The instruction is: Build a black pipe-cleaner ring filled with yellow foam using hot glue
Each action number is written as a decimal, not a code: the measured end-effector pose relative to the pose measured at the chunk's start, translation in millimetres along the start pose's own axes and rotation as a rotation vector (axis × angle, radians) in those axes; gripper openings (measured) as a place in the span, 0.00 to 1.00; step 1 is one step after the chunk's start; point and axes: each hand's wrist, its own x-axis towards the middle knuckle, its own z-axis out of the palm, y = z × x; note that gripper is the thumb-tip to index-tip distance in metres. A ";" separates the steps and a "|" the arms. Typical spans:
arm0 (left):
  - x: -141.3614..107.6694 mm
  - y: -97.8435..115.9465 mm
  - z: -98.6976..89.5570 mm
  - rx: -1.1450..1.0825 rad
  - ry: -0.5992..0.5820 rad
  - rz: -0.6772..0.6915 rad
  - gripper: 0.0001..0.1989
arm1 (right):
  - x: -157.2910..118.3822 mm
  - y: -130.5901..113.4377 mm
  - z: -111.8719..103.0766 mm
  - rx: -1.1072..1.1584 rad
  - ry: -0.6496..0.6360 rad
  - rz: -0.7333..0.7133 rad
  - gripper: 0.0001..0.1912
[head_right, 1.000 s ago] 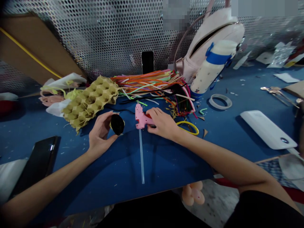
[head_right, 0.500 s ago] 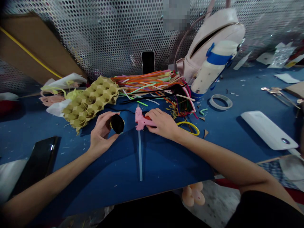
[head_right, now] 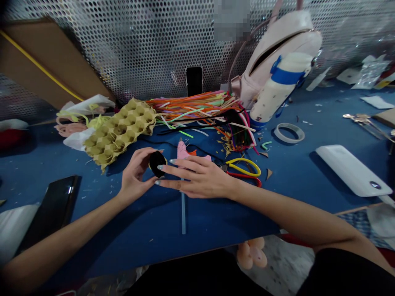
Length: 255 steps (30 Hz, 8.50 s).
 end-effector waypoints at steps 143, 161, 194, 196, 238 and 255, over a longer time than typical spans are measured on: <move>-4.6 1.6 -0.5 0.200 0.127 0.103 0.32 | -2.4 34.4 19.0 0.020 -0.149 0.482 0.15; -1.8 -2.8 0.1 0.013 0.193 -0.022 0.33 | -7.0 37.3 5.4 0.648 0.402 0.646 0.11; -1.8 -12.3 1.3 -0.100 0.236 -0.064 0.40 | -8.1 37.5 0.1 1.317 0.015 0.540 0.22; -2.0 -12.4 1.2 -0.101 0.231 -0.065 0.40 | -8.6 37.4 0.1 1.317 0.015 0.545 0.22; -2.0 -12.4 0.8 -0.052 0.198 -0.030 0.42 | -10.1 38.6 2.0 1.280 0.085 0.595 0.22; -2.0 -8.8 1.3 -0.095 0.169 -0.035 0.38 | -8.0 38.2 0.2 1.281 0.109 0.625 0.23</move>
